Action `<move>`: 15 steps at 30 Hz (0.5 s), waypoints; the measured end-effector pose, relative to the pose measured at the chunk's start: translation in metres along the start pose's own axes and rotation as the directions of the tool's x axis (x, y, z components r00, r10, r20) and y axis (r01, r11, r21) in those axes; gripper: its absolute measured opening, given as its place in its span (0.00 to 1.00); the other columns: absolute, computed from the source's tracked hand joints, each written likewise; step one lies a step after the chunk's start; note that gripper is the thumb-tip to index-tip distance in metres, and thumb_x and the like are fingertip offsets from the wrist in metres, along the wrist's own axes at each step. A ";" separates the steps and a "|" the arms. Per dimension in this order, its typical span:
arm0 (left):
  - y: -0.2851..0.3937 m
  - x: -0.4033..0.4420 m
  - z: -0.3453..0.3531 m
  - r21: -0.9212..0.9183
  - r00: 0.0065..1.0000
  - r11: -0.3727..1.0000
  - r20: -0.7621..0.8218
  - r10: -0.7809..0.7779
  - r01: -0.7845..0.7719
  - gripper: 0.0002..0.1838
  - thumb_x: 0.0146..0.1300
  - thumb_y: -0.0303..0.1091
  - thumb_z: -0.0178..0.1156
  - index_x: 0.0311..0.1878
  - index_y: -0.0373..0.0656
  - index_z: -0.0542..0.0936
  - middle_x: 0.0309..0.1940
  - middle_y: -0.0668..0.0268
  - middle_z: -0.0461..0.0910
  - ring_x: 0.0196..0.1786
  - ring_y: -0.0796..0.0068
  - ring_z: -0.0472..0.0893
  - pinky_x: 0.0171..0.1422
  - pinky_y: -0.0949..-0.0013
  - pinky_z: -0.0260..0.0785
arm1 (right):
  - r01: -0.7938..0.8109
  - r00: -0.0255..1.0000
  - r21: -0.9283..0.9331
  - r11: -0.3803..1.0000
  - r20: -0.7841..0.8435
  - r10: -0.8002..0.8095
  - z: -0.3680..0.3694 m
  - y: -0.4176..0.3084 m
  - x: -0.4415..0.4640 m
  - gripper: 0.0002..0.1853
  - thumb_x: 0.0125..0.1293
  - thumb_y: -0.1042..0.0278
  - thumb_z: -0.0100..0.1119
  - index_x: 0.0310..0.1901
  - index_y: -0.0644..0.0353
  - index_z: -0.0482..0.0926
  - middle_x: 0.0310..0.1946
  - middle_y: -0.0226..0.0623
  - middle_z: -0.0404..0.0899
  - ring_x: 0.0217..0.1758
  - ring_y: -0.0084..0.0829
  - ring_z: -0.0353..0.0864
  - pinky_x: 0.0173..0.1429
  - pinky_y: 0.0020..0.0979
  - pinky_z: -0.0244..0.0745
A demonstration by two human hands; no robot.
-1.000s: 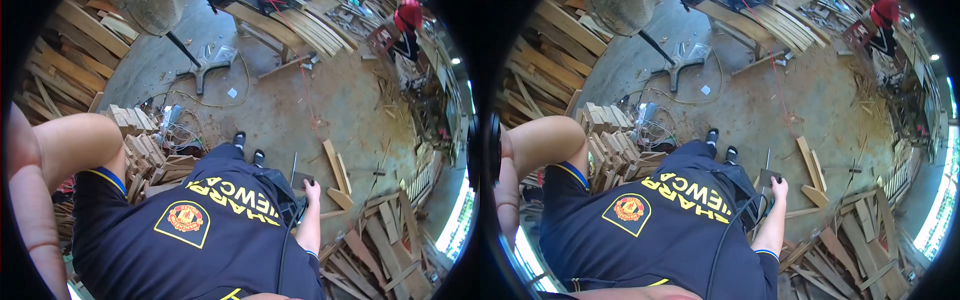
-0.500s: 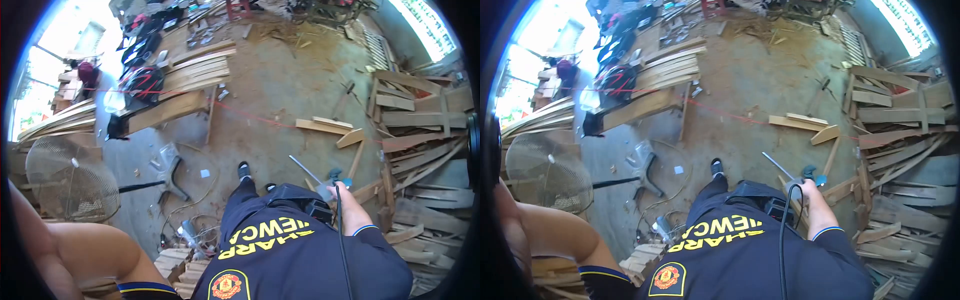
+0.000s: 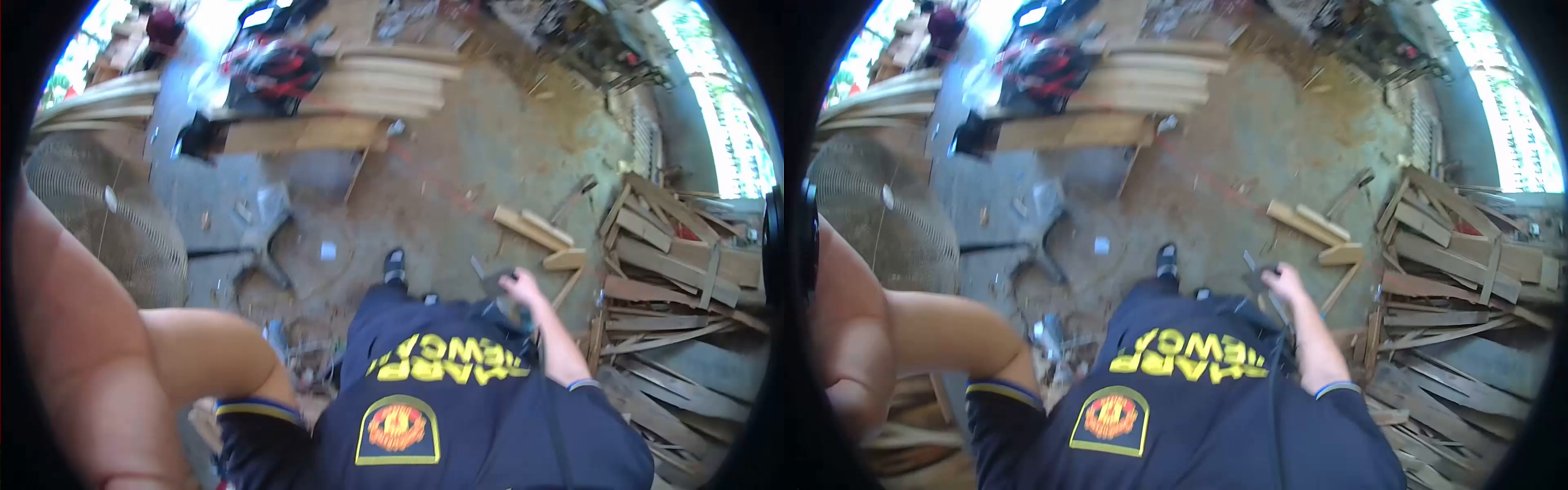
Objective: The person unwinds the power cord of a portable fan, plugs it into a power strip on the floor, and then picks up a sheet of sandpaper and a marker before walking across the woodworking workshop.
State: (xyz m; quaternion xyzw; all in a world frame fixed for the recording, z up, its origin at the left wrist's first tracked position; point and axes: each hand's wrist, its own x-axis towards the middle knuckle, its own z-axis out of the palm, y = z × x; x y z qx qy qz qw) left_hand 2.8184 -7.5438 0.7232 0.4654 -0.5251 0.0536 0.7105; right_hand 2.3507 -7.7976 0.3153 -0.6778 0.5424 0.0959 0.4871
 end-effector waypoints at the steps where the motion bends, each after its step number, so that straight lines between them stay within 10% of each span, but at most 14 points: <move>1: 0.002 -0.002 0.003 -0.021 0.999 0.999 0.023 -0.036 0.036 0.21 0.71 0.47 0.51 0.67 0.68 0.69 0.44 0.70 0.76 0.40 0.64 0.77 0.44 0.56 0.67 | -0.030 1.000 -0.012 0.999 -0.006 0.030 0.003 -0.016 -0.006 0.16 0.60 0.59 0.68 0.41 0.65 0.82 0.34 0.41 0.85 0.31 0.30 0.84 0.37 0.32 0.78; 9: 0.025 -0.025 0.052 -0.217 0.959 0.947 0.205 -0.194 0.237 0.19 0.73 0.44 0.49 0.65 0.71 0.72 0.41 0.71 0.76 0.37 0.62 0.77 0.44 0.55 0.65 | -0.110 0.994 -0.139 0.984 -0.006 0.110 -0.002 -0.019 0.000 0.18 0.61 0.56 0.68 0.40 0.66 0.81 0.29 0.40 0.84 0.27 0.28 0.83 0.35 0.32 0.78; 15: 0.009 -0.011 0.060 -0.330 0.977 0.940 0.214 -0.016 0.087 0.24 0.67 0.32 0.59 0.64 0.67 0.71 0.42 0.69 0.75 0.32 0.66 0.78 0.41 0.59 0.67 | -0.161 0.987 -0.159 0.974 -0.054 0.154 -0.010 -0.025 -0.023 0.20 0.60 0.54 0.69 0.40 0.65 0.81 0.27 0.40 0.83 0.26 0.28 0.82 0.35 0.32 0.77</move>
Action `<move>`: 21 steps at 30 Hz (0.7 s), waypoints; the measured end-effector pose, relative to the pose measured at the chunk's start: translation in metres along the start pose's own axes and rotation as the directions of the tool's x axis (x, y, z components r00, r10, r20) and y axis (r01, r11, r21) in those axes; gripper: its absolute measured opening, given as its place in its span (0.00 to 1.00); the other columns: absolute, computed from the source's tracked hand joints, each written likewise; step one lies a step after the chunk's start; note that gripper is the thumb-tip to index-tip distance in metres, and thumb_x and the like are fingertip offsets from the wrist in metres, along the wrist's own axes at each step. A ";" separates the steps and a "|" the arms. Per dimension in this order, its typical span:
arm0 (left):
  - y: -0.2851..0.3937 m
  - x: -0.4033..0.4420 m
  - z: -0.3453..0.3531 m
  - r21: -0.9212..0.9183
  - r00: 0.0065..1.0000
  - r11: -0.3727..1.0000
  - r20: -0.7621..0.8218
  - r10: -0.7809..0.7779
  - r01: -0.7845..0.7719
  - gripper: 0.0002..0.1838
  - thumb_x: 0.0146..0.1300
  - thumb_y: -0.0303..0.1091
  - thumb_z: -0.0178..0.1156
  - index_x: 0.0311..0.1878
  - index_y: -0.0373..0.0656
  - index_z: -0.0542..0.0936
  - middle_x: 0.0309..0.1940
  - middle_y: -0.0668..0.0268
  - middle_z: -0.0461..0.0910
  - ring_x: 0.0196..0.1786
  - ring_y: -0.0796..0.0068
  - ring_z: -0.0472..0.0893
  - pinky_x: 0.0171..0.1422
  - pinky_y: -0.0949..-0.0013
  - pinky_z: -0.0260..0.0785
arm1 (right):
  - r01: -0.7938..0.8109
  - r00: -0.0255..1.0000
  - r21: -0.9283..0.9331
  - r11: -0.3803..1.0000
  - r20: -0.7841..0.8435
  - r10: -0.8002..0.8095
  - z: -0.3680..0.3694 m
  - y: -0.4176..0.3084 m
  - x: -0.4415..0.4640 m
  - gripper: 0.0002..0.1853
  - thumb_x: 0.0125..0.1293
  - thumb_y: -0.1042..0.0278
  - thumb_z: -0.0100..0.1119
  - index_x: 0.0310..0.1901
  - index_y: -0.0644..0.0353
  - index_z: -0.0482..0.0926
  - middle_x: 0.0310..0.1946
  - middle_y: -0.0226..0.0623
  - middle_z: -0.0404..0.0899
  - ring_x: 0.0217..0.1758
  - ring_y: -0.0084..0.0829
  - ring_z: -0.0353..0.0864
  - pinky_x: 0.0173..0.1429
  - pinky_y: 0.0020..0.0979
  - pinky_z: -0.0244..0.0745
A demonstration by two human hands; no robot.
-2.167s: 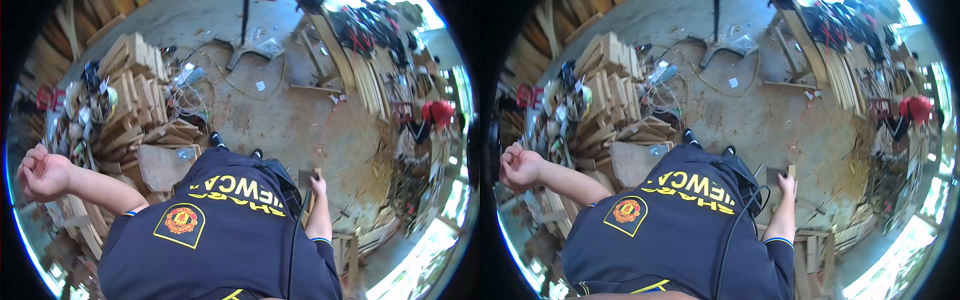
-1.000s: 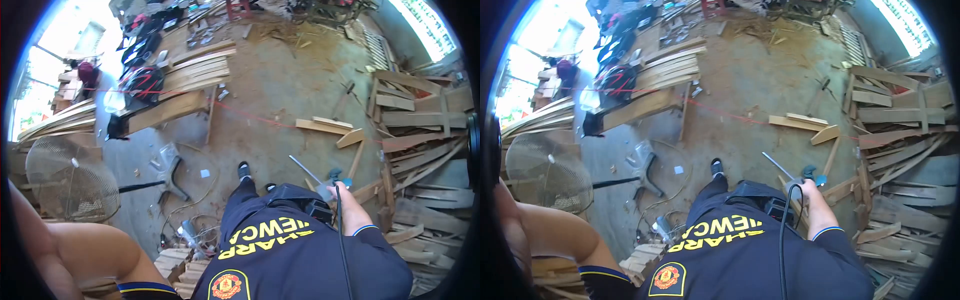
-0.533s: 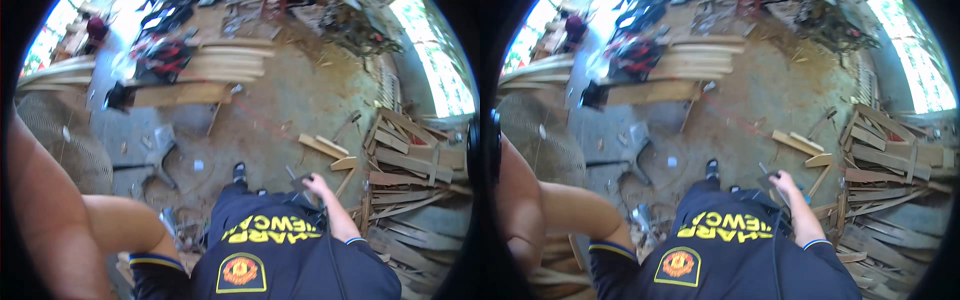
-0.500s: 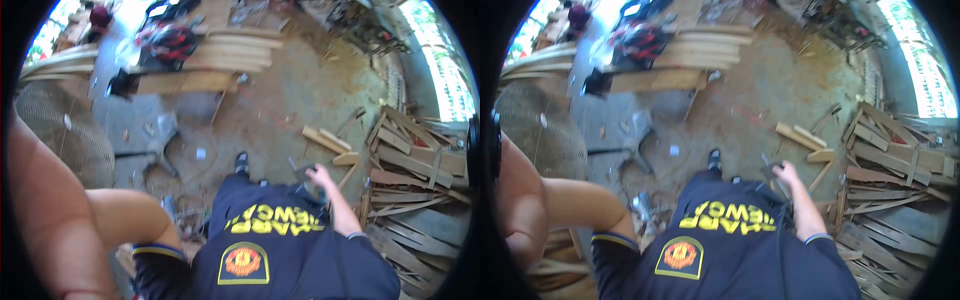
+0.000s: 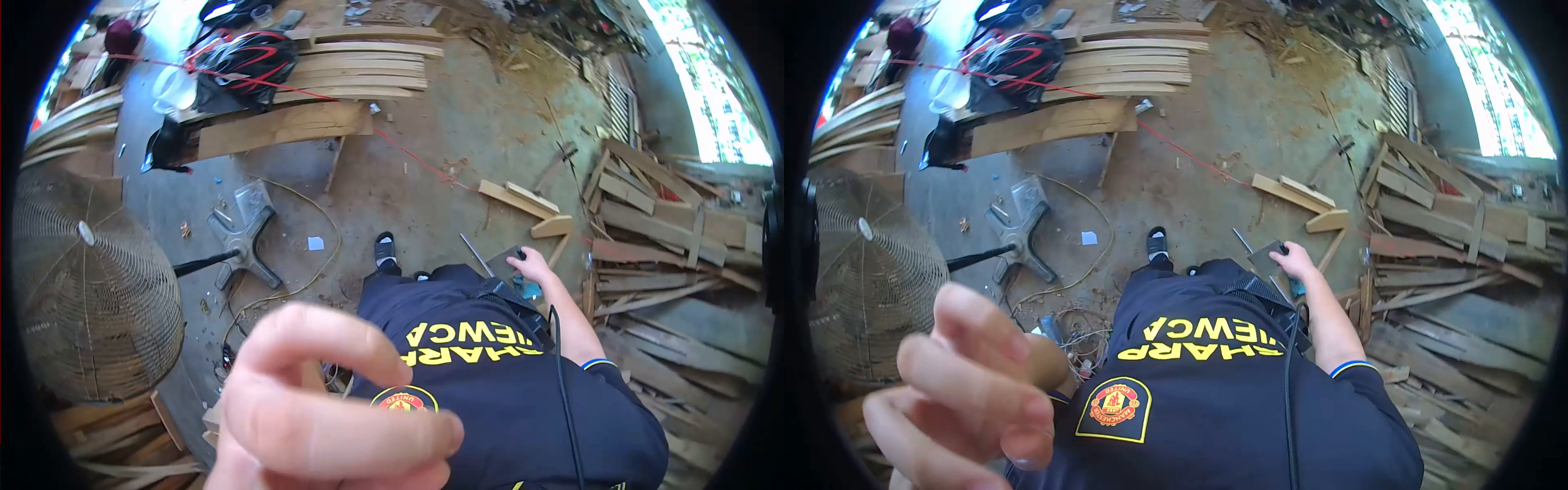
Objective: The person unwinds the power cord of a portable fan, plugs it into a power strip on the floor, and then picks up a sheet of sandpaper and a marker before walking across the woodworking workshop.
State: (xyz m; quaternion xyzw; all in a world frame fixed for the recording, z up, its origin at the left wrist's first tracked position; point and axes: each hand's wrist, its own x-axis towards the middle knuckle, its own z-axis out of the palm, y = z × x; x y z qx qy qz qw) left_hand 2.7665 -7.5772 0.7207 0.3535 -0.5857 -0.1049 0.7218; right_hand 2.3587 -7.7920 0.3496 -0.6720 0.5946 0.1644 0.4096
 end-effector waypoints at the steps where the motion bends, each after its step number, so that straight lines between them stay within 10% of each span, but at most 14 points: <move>1: -0.001 0.004 -0.002 0.017 0.998 1.000 0.058 0.015 -0.016 0.26 0.66 0.30 0.60 0.64 0.67 0.71 0.42 0.69 0.75 0.32 0.66 0.78 0.40 0.59 0.67 | 0.011 1.000 0.011 1.000 -0.013 -0.011 0.000 0.004 -0.001 0.20 0.59 0.54 0.69 0.40 0.65 0.81 0.27 0.39 0.83 0.26 0.28 0.82 0.35 0.33 0.77; 8: -0.077 0.037 0.067 -0.152 0.943 0.985 0.331 -0.023 0.077 0.30 0.58 0.22 0.63 0.65 0.42 0.68 0.33 0.59 0.77 0.30 0.69 0.76 0.34 0.63 0.66 | 0.000 0.993 0.162 0.987 -0.120 0.020 -0.007 0.042 -0.022 0.21 0.61 0.53 0.69 0.41 0.65 0.80 0.28 0.41 0.84 0.28 0.30 0.82 0.36 0.33 0.77; 11: -0.122 0.016 0.100 0.154 0.836 0.925 0.397 -0.380 0.347 0.26 0.54 0.17 0.61 0.59 0.40 0.76 0.31 0.59 0.81 0.32 0.67 0.79 0.41 0.68 0.72 | -0.065 0.985 0.144 0.987 -0.148 0.087 -0.010 0.075 -0.041 0.23 0.60 0.50 0.67 0.43 0.65 0.81 0.33 0.46 0.85 0.32 0.36 0.85 0.41 0.36 0.79; 14: -0.177 -0.017 0.130 0.510 0.538 0.751 0.527 -0.658 0.419 0.24 0.60 0.21 0.60 0.61 0.38 0.74 0.39 0.60 0.80 0.39 0.68 0.79 0.47 0.67 0.73 | -0.210 0.959 0.372 0.904 -0.103 0.265 -0.014 0.112 -0.071 0.23 0.60 0.49 0.67 0.44 0.65 0.81 0.32 0.44 0.84 0.28 0.33 0.85 0.39 0.35 0.79; 17: -0.234 -0.097 0.126 0.693 0.279 0.720 0.682 -0.676 0.048 0.23 0.60 0.29 0.61 0.60 0.41 0.74 0.45 0.51 0.80 0.50 0.50 0.80 0.55 0.54 0.73 | -0.263 0.911 0.514 0.817 -0.148 0.386 0.006 0.172 -0.091 0.23 0.61 0.53 0.67 0.45 0.68 0.80 0.27 0.41 0.83 0.23 0.30 0.83 0.30 0.33 0.80; 18: -0.243 -0.116 0.125 0.761 0.049 0.648 0.647 -0.761 0.013 0.25 0.59 0.33 0.63 0.61 0.42 0.74 0.50 0.50 0.79 0.55 0.50 0.78 0.59 0.54 0.72 | -0.292 0.887 0.598 0.746 -0.123 0.445 0.027 0.204 -0.091 0.22 0.62 0.53 0.66 0.44 0.68 0.81 0.28 0.42 0.84 0.23 0.30 0.84 0.31 0.33 0.80; 21: -0.256 -0.140 0.151 0.795 -0.206 0.535 0.596 -0.776 0.285 0.25 0.61 0.35 0.63 0.62 0.43 0.75 0.54 0.51 0.80 0.55 0.55 0.80 0.59 0.59 0.72 | -0.410 0.812 0.695 0.591 -0.016 0.583 0.066 0.258 -0.110 0.21 0.58 0.55 0.69 0.45 0.66 0.82 0.30 0.43 0.85 0.25 0.31 0.85 0.32 0.34 0.80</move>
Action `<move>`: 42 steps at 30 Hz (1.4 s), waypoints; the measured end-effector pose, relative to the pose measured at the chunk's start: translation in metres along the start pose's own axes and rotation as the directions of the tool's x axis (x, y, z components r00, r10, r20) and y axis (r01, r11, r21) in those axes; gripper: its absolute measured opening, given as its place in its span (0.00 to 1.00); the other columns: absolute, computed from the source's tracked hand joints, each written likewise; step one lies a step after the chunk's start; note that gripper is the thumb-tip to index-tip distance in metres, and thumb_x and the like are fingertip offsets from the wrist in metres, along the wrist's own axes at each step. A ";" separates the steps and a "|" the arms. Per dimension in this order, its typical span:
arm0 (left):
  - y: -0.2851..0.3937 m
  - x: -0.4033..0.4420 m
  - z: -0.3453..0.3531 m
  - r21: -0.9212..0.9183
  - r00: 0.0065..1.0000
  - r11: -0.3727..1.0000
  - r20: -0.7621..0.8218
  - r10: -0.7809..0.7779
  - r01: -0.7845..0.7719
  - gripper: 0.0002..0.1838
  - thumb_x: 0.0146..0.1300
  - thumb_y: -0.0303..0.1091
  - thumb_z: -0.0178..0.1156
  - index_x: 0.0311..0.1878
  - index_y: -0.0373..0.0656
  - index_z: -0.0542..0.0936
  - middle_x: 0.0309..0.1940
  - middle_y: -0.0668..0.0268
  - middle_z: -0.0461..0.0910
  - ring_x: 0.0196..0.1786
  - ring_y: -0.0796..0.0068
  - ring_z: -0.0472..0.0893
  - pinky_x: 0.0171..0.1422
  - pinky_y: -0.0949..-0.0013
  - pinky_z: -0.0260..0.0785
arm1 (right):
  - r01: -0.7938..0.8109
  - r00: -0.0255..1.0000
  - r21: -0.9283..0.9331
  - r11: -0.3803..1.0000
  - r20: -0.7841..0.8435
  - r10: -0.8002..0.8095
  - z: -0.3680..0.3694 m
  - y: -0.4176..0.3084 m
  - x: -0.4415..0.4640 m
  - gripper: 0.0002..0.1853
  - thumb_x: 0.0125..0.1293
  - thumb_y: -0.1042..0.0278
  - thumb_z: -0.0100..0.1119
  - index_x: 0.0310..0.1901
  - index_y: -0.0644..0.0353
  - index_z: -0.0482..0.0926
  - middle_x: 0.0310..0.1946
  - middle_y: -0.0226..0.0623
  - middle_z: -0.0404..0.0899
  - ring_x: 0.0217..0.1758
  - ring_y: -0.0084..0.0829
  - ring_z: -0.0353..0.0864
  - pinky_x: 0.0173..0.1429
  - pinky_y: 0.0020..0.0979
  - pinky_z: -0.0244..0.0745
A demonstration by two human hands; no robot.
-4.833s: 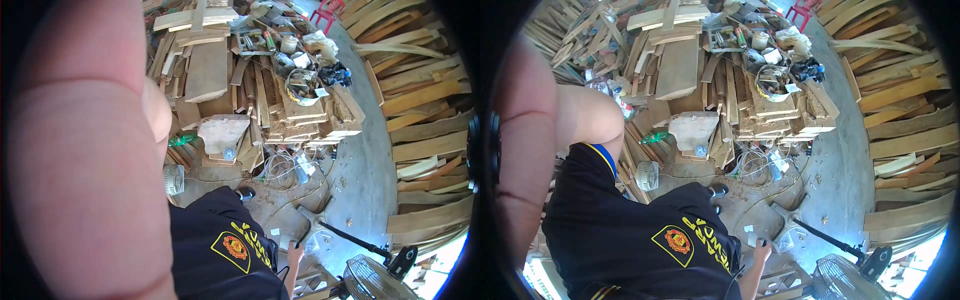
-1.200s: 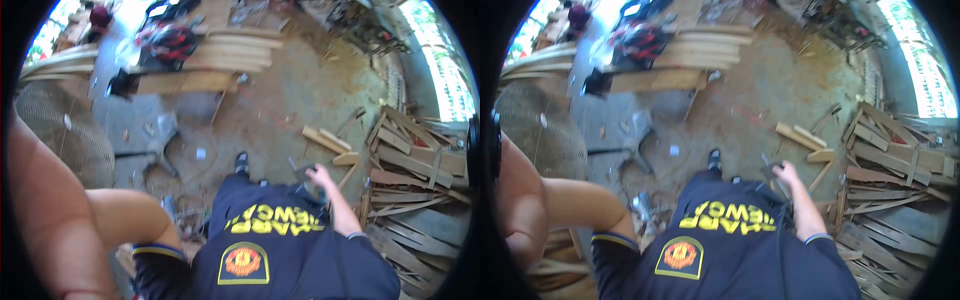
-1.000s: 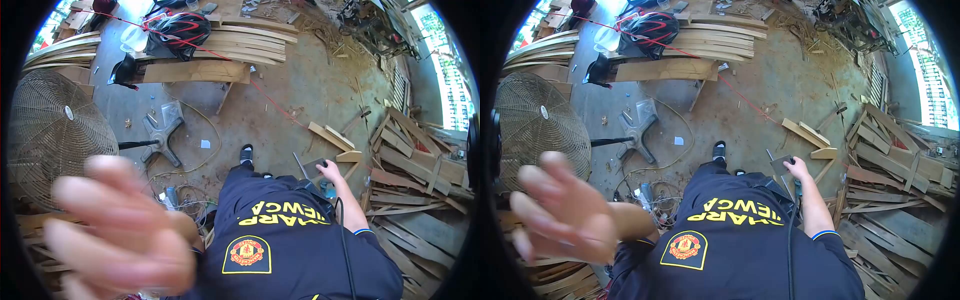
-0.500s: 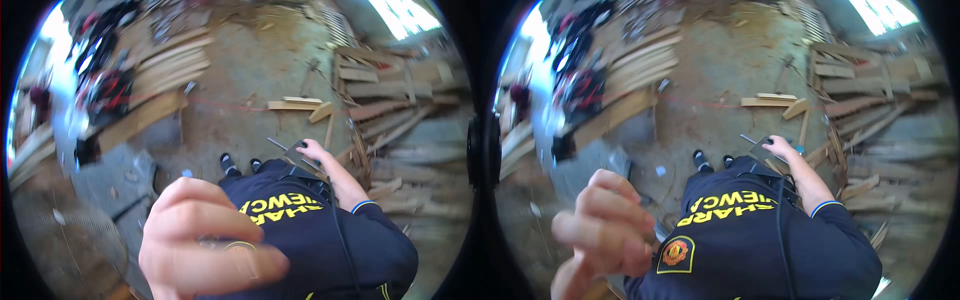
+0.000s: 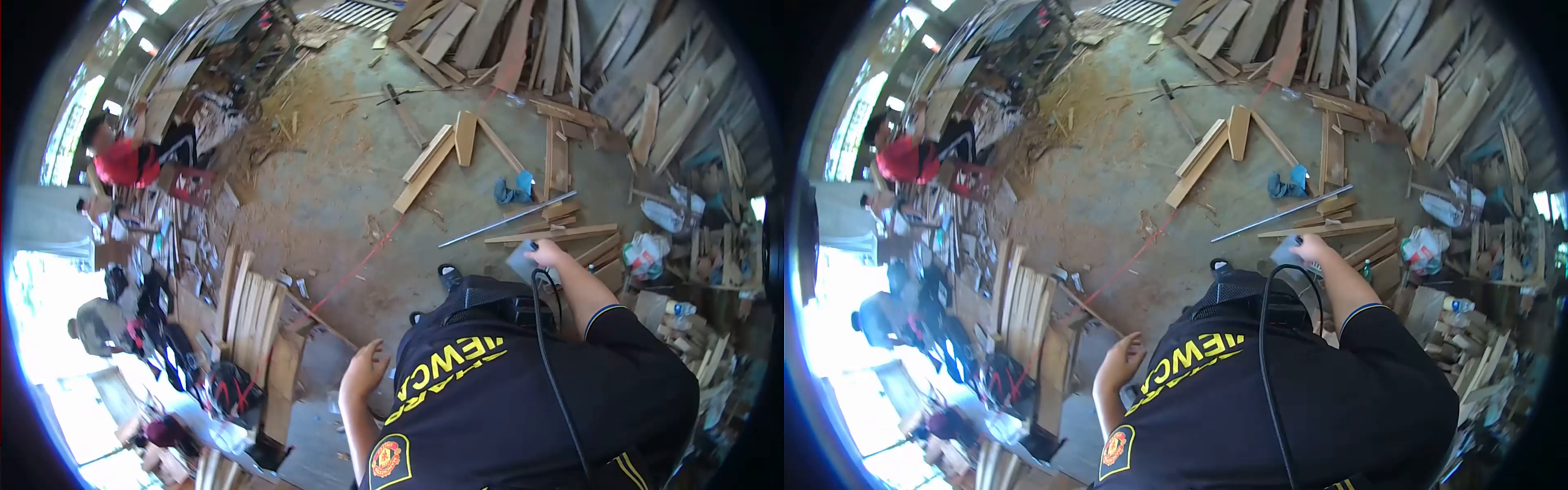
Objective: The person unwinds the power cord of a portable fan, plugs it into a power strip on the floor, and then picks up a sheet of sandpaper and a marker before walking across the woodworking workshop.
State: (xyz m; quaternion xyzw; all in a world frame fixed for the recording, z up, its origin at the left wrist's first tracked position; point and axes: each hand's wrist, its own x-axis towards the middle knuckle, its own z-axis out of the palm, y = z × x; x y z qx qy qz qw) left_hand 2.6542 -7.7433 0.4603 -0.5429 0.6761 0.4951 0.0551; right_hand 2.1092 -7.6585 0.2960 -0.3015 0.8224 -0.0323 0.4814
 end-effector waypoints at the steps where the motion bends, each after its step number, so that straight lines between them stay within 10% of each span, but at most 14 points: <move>1: 0.016 0.005 -0.002 -0.069 0.999 0.997 0.027 -0.017 0.019 0.25 0.61 0.34 0.63 0.63 0.43 0.74 0.52 0.51 0.80 0.54 0.56 0.81 0.59 0.59 0.73 | -0.105 0.994 -0.027 0.994 -0.017 0.104 0.002 0.025 0.003 0.22 0.57 0.56 0.70 0.46 0.64 0.82 0.32 0.43 0.85 0.26 0.32 0.85 0.32 0.34 0.80; 6: 0.056 0.045 -0.037 0.165 0.977 0.982 -0.174 0.123 -0.094 0.23 0.63 0.34 0.62 0.61 0.43 0.74 0.49 0.53 0.80 0.50 0.56 0.82 0.56 0.59 0.74 | -0.087 0.986 -0.084 0.993 0.133 0.098 0.033 0.114 0.046 0.33 0.55 0.59 0.69 0.63 0.57 0.73 0.43 0.43 0.85 0.40 0.37 0.86 0.43 0.36 0.82; 9: 0.079 0.060 -0.058 0.127 0.961 0.989 -0.257 0.106 -0.075 0.23 0.63 0.34 0.61 0.61 0.44 0.74 0.51 0.54 0.79 0.50 0.55 0.82 0.56 0.59 0.74 | 0.120 0.990 -0.265 0.957 0.098 -0.097 0.020 0.059 0.045 0.28 0.57 0.59 0.68 0.58 0.60 0.76 0.42 0.44 0.85 0.33 0.37 0.87 0.38 0.35 0.83; 11: 0.079 0.070 -0.066 0.078 0.966 0.995 -0.245 0.078 -0.060 0.23 0.63 0.34 0.62 0.61 0.43 0.74 0.52 0.54 0.79 0.50 0.55 0.82 0.56 0.59 0.74 | -0.176 0.948 -0.036 0.984 0.264 0.179 0.009 0.014 0.051 0.26 0.58 0.56 0.69 0.53 0.64 0.78 0.41 0.45 0.84 0.27 0.36 0.87 0.35 0.34 0.83; 19: 0.019 0.133 -0.113 0.157 0.997 0.987 -0.066 0.029 -0.019 0.23 0.63 0.35 0.61 0.61 0.41 0.75 0.52 0.52 0.80 0.51 0.58 0.82 0.57 0.60 0.74 | 0.176 0.983 0.142 0.974 0.023 -0.181 -0.023 -0.134 0.068 0.22 0.62 0.51 0.65 0.37 0.68 0.79 0.26 0.44 0.82 0.19 0.33 0.83 0.27 0.35 0.78; 29: -0.009 0.204 -0.229 0.099 0.968 0.982 -0.182 0.175 -0.159 0.23 0.65 0.34 0.59 0.62 0.39 0.74 0.51 0.51 0.81 0.50 0.56 0.82 0.55 0.60 0.74 | 0.113 0.994 0.058 0.992 0.000 -0.113 -0.039 -0.193 0.075 0.25 0.59 0.54 0.68 0.50 0.67 0.78 0.34 0.43 0.84 0.26 0.34 0.84 0.26 0.35 0.80; 32: -0.033 0.237 -0.243 -0.012 0.989 0.992 -0.085 0.121 -0.122 0.23 0.65 0.33 0.60 0.62 0.37 0.74 0.48 0.51 0.82 0.49 0.62 0.84 0.51 0.62 0.76 | 0.103 0.983 -0.256 0.961 -0.120 -0.137 -0.021 -0.152 0.109 0.26 0.57 0.46 0.67 0.45 0.63 0.81 0.34 0.45 0.85 0.29 0.38 0.86 0.34 0.38 0.81; 42: 0.002 0.330 -0.224 0.258 0.905 0.910 0.362 0.221 -0.325 0.21 0.65 0.30 0.61 0.61 0.39 0.75 0.45 0.54 0.83 0.44 0.65 0.84 0.48 0.65 0.76 | -0.092 0.974 0.113 0.989 -0.195 0.112 -0.015 -0.172 0.000 0.25 0.62 0.46 0.62 0.42 0.65 0.81 0.25 0.42 0.84 0.25 0.36 0.85 0.33 0.38 0.80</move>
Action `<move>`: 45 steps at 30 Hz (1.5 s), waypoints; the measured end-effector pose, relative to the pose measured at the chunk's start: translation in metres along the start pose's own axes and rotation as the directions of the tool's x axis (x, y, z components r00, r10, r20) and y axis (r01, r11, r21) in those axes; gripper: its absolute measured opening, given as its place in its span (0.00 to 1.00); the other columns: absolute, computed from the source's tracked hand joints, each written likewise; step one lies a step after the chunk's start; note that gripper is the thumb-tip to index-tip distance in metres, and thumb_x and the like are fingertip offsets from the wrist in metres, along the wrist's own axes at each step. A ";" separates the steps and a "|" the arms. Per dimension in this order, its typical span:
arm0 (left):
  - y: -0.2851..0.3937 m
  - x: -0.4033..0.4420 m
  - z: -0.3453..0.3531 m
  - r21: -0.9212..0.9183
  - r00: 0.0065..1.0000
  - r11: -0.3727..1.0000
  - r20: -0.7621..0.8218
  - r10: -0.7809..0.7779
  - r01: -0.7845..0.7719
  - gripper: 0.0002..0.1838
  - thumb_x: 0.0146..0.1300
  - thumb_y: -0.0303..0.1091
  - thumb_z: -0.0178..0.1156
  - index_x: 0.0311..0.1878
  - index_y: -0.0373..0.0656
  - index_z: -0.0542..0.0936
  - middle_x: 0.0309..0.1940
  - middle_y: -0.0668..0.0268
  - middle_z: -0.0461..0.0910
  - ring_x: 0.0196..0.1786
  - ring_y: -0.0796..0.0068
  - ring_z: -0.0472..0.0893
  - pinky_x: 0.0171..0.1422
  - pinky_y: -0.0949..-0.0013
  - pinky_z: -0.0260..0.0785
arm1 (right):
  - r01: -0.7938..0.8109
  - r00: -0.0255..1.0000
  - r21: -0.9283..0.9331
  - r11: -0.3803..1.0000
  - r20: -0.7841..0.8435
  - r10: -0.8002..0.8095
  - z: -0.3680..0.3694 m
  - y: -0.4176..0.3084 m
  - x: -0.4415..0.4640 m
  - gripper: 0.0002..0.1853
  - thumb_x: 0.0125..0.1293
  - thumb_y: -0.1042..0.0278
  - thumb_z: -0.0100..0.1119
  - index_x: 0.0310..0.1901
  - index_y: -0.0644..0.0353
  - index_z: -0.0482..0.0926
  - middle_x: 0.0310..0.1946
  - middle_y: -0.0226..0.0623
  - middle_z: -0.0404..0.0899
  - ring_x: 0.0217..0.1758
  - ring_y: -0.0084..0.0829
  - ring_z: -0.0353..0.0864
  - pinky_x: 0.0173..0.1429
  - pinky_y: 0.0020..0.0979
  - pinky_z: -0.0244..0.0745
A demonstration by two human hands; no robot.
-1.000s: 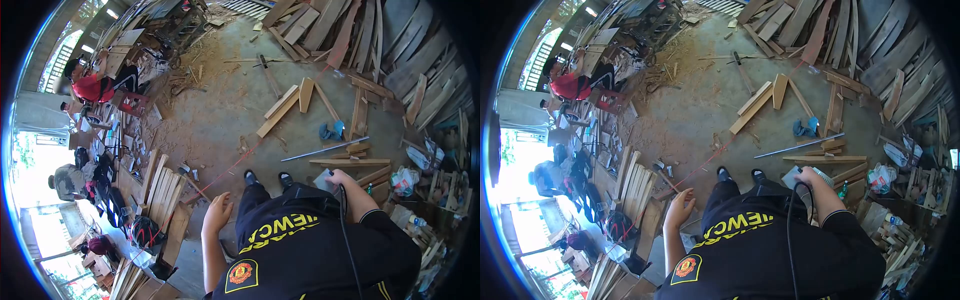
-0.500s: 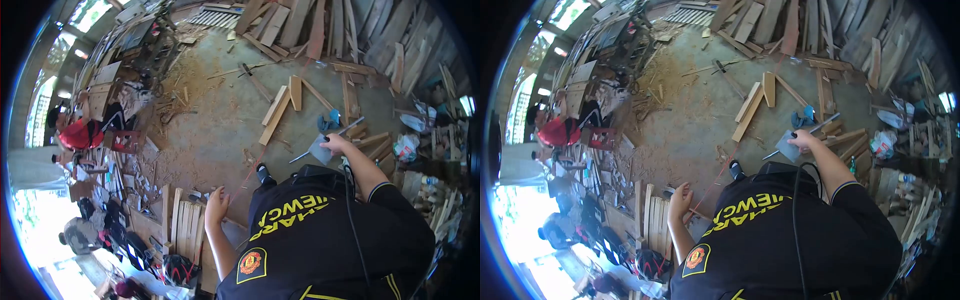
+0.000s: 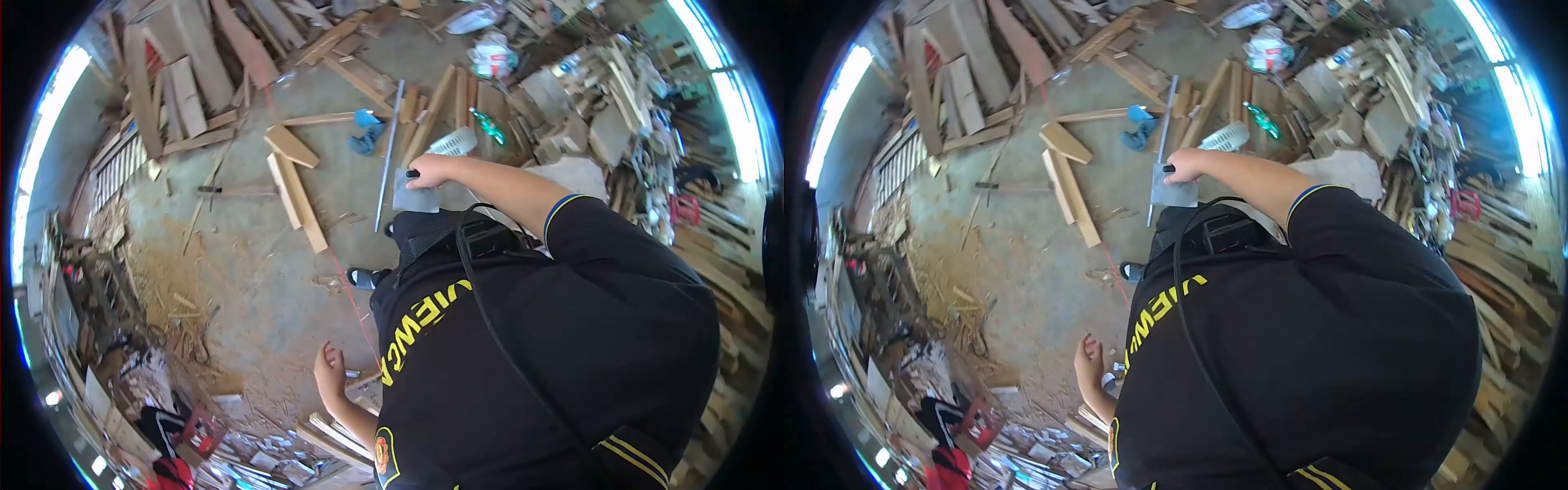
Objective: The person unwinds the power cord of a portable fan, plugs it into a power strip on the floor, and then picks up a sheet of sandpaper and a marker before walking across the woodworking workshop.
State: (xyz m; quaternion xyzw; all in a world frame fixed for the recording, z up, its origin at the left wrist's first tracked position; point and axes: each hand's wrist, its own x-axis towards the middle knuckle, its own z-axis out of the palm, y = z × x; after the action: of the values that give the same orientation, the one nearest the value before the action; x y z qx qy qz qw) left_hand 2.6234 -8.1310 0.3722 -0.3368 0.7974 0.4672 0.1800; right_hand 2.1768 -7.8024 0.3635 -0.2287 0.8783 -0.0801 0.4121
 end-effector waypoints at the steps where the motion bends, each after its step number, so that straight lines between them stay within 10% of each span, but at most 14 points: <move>1: 0.009 0.016 -0.007 0.010 1.000 1.000 0.027 0.013 -0.014 0.21 0.65 0.30 0.61 0.61 0.39 0.75 0.45 0.54 0.83 0.44 0.65 0.84 0.48 0.65 0.76 | -0.040 0.998 0.051 0.998 -0.036 0.042 0.002 0.014 -0.002 0.25 0.62 0.46 0.61 0.42 0.66 0.81 0.25 0.42 0.84 0.25 0.36 0.85 0.32 0.38 0.79; 14: 0.117 0.187 -0.017 0.085 0.989 0.986 0.066 0.135 -0.141 0.17 0.68 0.29 0.56 0.60 0.42 0.76 0.42 0.61 0.84 0.40 0.71 0.83 0.42 0.68 0.74 | -0.454 0.835 0.462 0.762 -0.078 0.545 -0.007 0.206 0.004 0.26 0.62 0.43 0.61 0.40 0.65 0.81 0.25 0.42 0.83 0.23 0.36 0.84 0.32 0.37 0.79; 16: 0.129 0.198 0.010 -0.105 0.962 0.974 0.207 -0.177 0.202 0.16 0.69 0.30 0.55 0.60 0.44 0.76 0.43 0.63 0.84 0.40 0.73 0.83 0.38 0.72 0.73 | -0.496 0.824 0.520 0.695 0.030 0.565 -0.018 0.226 0.016 0.25 0.63 0.43 0.61 0.40 0.63 0.79 0.21 0.40 0.81 0.20 0.34 0.81 0.30 0.37 0.76; 26: 0.170 0.252 0.056 0.071 0.865 0.938 0.369 -0.341 0.340 0.16 0.70 0.33 0.55 0.60 0.43 0.75 0.42 0.63 0.83 0.40 0.73 0.83 0.38 0.70 0.73 | -0.416 0.804 0.673 0.612 -0.041 0.593 -0.095 0.299 0.073 0.31 0.63 0.38 0.58 0.34 0.67 0.79 0.21 0.44 0.81 0.20 0.36 0.81 0.30 0.38 0.75; 32: 0.209 0.365 0.036 0.077 0.859 0.946 0.402 -0.318 0.314 0.16 0.71 0.34 0.55 0.60 0.43 0.74 0.42 0.63 0.82 0.40 0.71 0.83 0.39 0.66 0.74 | -0.531 0.755 0.679 0.507 0.108 0.647 -0.138 0.312 0.128 0.52 0.62 0.18 0.37 0.49 0.72 0.80 0.43 0.56 0.83 0.46 0.47 0.84 0.48 0.45 0.75; 39: 0.293 0.573 -0.026 0.068 0.834 0.993 0.538 -0.122 0.101 0.17 0.71 0.36 0.55 0.60 0.43 0.74 0.42 0.62 0.82 0.40 0.70 0.83 0.41 0.62 0.75 | -0.791 0.559 0.561 0.243 0.503 0.659 -0.284 0.262 0.142 0.53 0.47 0.15 0.56 0.61 0.58 0.76 0.53 0.40 0.78 0.44 0.32 0.78 0.43 0.33 0.72; 43: 0.373 0.681 -0.063 0.017 0.797 0.998 0.602 0.039 -0.062 0.17 0.71 0.37 0.56 0.60 0.43 0.74 0.42 0.62 0.81 0.40 0.69 0.83 0.41 0.59 0.75 | -0.766 0.502 0.614 0.190 0.386 0.774 -0.351 0.231 0.141 0.50 0.46 0.17 0.58 0.56 0.57 0.78 0.44 0.38 0.78 0.35 0.31 0.76 0.36 0.33 0.68; 45: 0.420 0.727 -0.076 0.160 0.817 0.987 0.568 -0.098 0.008 0.18 0.71 0.38 0.55 0.61 0.45 0.73 0.45 0.61 0.81 0.42 0.67 0.83 0.42 0.57 0.75 | -0.726 0.583 0.668 0.163 0.472 0.661 -0.384 0.225 0.132 0.45 0.54 0.25 0.54 0.65 0.54 0.72 0.64 0.45 0.70 0.48 0.38 0.76 0.45 0.39 0.76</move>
State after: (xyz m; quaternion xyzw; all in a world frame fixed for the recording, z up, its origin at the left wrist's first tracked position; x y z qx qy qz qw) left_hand 1.8142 -8.3235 0.2351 -0.1881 0.7295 0.4801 0.4494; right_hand 1.7356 -7.6836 0.4471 0.4120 0.7219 -0.2691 0.4864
